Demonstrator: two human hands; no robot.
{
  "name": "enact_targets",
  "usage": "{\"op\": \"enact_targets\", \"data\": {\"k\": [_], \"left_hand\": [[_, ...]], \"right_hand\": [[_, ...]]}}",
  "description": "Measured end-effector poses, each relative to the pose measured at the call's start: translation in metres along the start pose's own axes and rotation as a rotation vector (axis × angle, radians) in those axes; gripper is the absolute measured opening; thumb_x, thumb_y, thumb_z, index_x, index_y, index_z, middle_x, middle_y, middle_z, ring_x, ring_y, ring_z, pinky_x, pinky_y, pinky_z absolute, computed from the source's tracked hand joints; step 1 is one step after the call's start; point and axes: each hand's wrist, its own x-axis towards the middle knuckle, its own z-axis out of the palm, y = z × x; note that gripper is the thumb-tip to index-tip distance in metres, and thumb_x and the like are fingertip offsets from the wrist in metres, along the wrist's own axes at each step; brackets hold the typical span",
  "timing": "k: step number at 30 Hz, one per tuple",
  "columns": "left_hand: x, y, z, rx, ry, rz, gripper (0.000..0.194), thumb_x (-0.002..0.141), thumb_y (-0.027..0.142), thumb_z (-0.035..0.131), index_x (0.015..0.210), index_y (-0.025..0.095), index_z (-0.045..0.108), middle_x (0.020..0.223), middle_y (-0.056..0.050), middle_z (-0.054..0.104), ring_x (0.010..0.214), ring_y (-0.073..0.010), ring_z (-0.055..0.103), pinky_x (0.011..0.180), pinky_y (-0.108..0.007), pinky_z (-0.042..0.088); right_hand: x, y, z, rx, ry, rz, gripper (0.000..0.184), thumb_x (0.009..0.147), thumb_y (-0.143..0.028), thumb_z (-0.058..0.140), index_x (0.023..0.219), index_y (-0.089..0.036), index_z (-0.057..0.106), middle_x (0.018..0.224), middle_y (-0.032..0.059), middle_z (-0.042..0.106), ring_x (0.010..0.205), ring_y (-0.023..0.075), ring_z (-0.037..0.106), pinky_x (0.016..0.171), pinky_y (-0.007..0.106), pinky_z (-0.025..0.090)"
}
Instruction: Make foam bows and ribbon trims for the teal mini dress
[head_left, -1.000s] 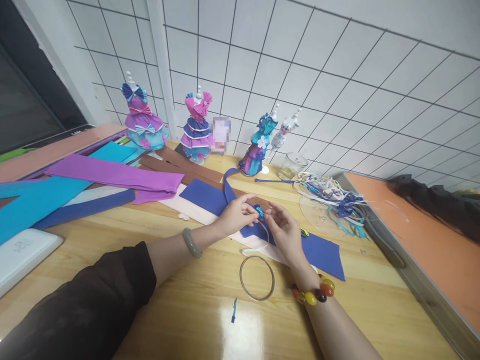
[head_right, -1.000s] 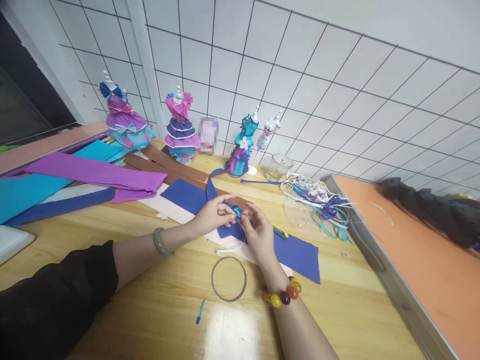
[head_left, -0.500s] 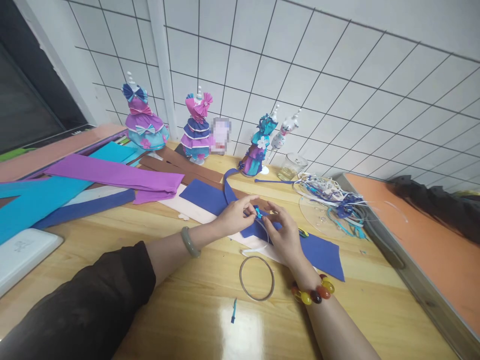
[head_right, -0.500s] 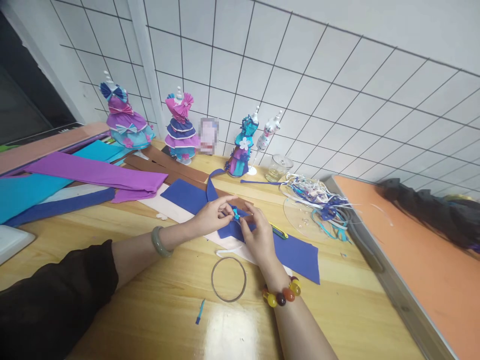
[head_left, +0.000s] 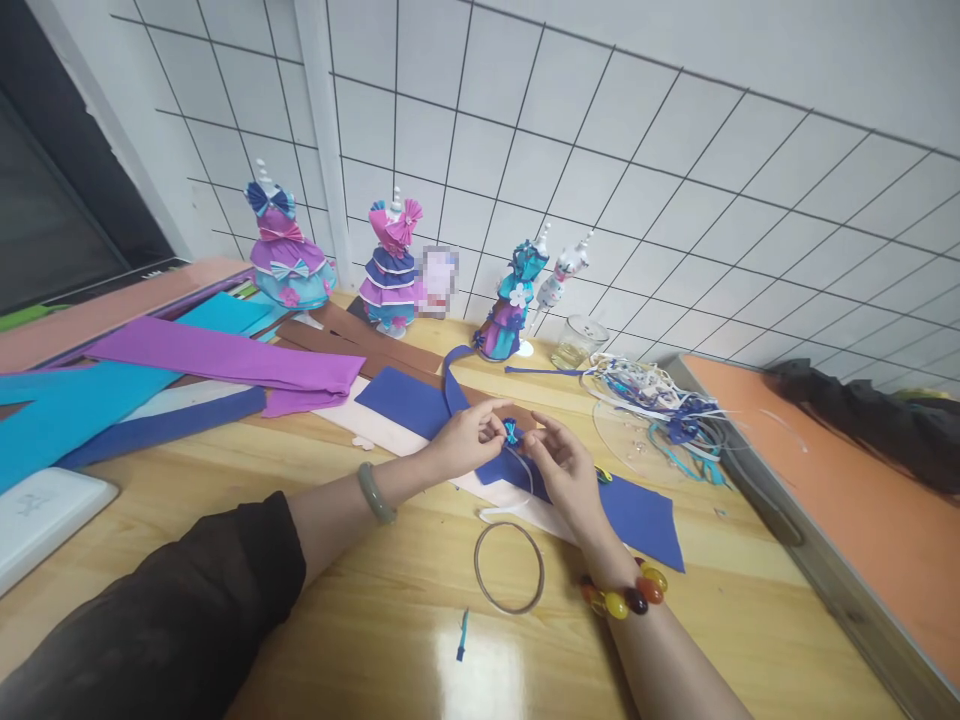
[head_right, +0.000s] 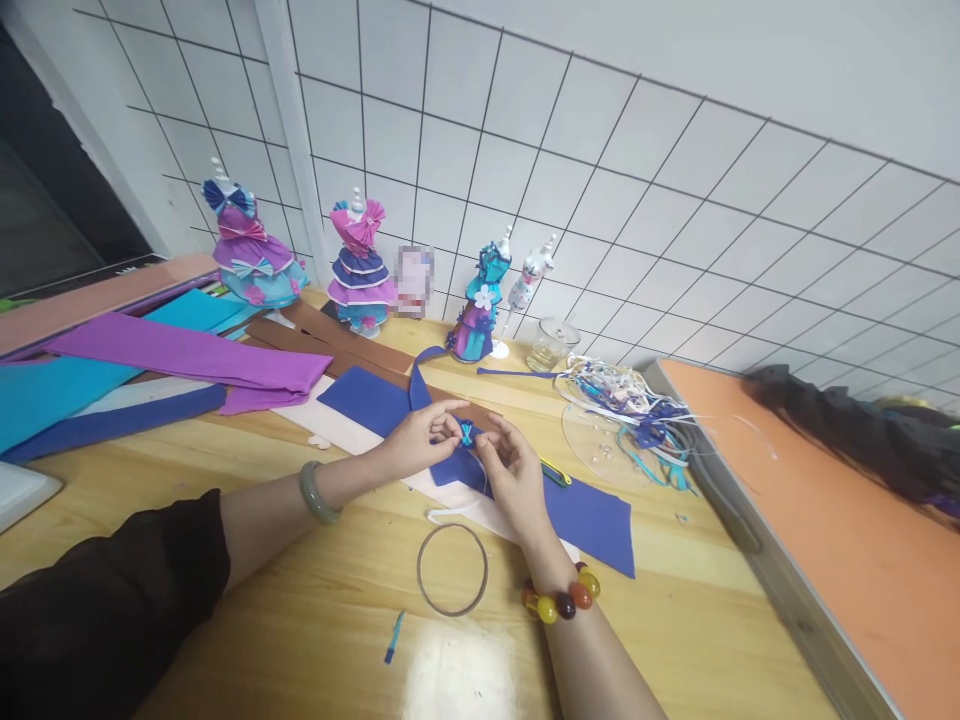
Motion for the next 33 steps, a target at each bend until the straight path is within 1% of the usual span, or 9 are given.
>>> {"op": "enact_targets", "data": {"k": [4, 8, 12, 17, 24, 28, 33], "left_hand": [[-0.002, 0.000, 0.002, 0.029, -0.005, 0.029, 0.047, 0.072, 0.013, 0.048, 0.118, 0.016, 0.042, 0.078, -0.001, 0.057, 0.066, -0.0073, 0.054, 0.063, -0.020, 0.044], [-0.002, -0.001, 0.002, 0.029, -0.010, 0.039, 0.046, 0.072, 0.013, 0.048, 0.117, 0.016, 0.043, 0.079, -0.001, 0.057, 0.067, -0.0075, 0.054, 0.064, -0.020, 0.045], [-0.002, -0.001, 0.003, 0.051, -0.004, 0.031, 0.045, 0.072, 0.013, 0.048, 0.117, 0.016, 0.044, 0.078, -0.001, 0.058, 0.065, -0.0069, 0.054, 0.061, -0.019, 0.044], [-0.001, -0.003, 0.004, 0.054, 0.014, 0.026, 0.045, 0.071, 0.013, 0.048, 0.116, 0.016, 0.045, 0.077, 0.000, 0.058, 0.064, -0.0069, 0.054, 0.061, -0.019, 0.044], [0.000, -0.003, 0.003, 0.057, 0.019, 0.033, 0.044, 0.071, 0.012, 0.047, 0.115, 0.016, 0.045, 0.077, 0.000, 0.057, 0.063, -0.0063, 0.053, 0.060, -0.018, 0.044], [0.000, -0.002, 0.000, 0.079, 0.031, 0.040, 0.045, 0.071, 0.012, 0.046, 0.116, 0.016, 0.044, 0.077, 0.000, 0.057, 0.062, -0.0065, 0.052, 0.060, -0.019, 0.044], [0.001, 0.001, -0.004, 0.147, 0.030, 0.069, 0.045, 0.071, 0.011, 0.046, 0.115, 0.016, 0.047, 0.077, 0.000, 0.057, 0.065, -0.0068, 0.053, 0.064, -0.019, 0.045]], "right_hand": [[0.002, 0.005, -0.001, 0.062, -0.026, 0.050, 0.043, 0.073, -0.037, 0.059, 0.111, -0.018, 0.050, 0.074, 0.0013, 0.056, 0.069, 0.0145, 0.055, 0.071, 0.033, 0.047], [0.003, 0.006, -0.001, 0.075, -0.027, 0.059, 0.042, 0.073, -0.035, 0.060, 0.110, -0.017, 0.051, 0.072, 0.0006, 0.055, 0.066, 0.0136, 0.054, 0.069, 0.030, 0.045], [0.001, 0.003, 0.000, 0.044, -0.001, 0.033, 0.040, 0.073, -0.035, 0.059, 0.109, -0.018, 0.052, 0.074, 0.0011, 0.055, 0.069, 0.0140, 0.053, 0.068, 0.030, 0.045], [-0.001, 0.005, 0.002, -0.034, -0.011, -0.009, 0.043, 0.072, -0.031, 0.060, 0.112, -0.019, 0.051, 0.081, 0.0034, 0.056, 0.076, 0.0158, 0.054, 0.074, 0.033, 0.044], [0.001, 0.013, 0.000, -0.064, -0.011, -0.022, 0.043, 0.073, -0.033, 0.059, 0.112, -0.019, 0.051, 0.077, 0.0030, 0.056, 0.073, 0.0157, 0.054, 0.073, 0.034, 0.046], [0.001, 0.010, -0.001, -0.105, -0.016, -0.030, 0.042, 0.075, -0.033, 0.057, 0.114, -0.019, 0.050, 0.078, 0.0029, 0.056, 0.074, 0.0158, 0.054, 0.074, 0.034, 0.046], [0.000, 0.007, -0.003, -0.181, -0.039, -0.059, 0.041, 0.076, -0.032, 0.055, 0.115, -0.019, 0.048, 0.078, 0.0030, 0.056, 0.073, 0.0159, 0.054, 0.071, 0.033, 0.045]]}}
